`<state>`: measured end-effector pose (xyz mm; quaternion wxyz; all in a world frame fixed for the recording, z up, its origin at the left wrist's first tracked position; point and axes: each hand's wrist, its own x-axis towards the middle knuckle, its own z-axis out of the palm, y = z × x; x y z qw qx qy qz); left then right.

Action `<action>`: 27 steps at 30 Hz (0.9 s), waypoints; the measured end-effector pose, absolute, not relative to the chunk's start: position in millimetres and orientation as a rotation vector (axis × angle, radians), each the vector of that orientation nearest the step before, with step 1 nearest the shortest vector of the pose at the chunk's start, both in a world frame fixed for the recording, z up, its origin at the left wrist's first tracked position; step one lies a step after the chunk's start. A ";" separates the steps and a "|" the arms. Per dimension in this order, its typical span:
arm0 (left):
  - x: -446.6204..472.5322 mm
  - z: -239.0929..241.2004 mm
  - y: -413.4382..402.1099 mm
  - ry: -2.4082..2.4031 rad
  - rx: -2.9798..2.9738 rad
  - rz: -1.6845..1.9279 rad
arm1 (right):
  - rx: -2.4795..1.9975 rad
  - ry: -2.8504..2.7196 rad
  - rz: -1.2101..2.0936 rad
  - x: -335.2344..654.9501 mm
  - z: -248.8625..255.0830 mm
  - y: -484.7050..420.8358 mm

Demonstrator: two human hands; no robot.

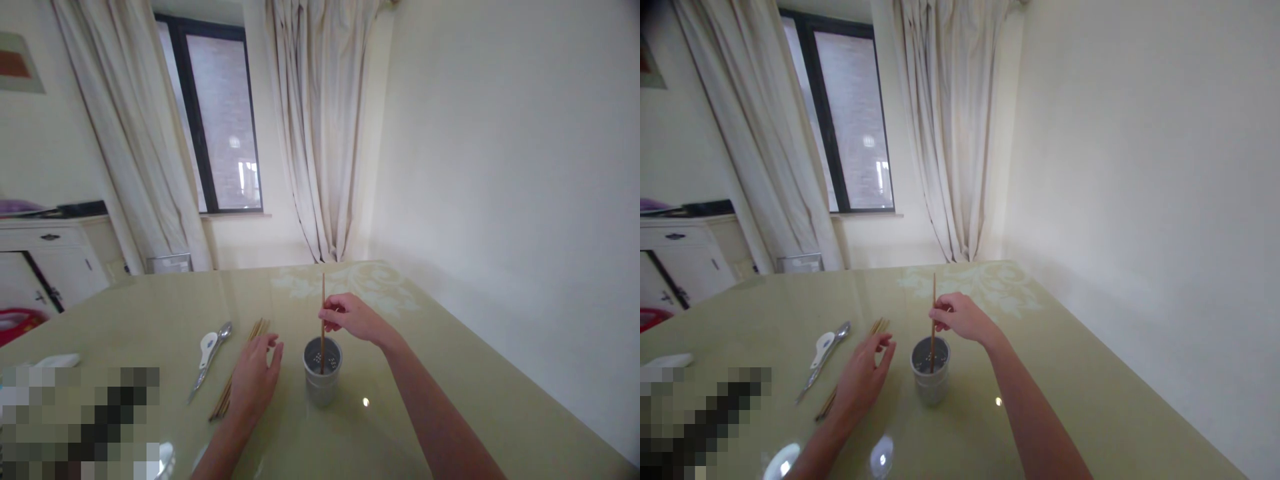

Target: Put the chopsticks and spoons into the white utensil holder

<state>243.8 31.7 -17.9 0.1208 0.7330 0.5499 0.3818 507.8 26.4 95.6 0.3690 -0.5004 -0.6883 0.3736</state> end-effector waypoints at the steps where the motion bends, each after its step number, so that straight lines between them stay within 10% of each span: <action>1: 235.8 -17.9 36.2 1.753 2.232 1.057 | -1.284 -1.775 0.986 508.6 94.8 26.9; 27: 221.7 -30.3 37.9 2.311 2.486 0.489 | -1.339 -1.915 0.961 504.0 87.8 32.6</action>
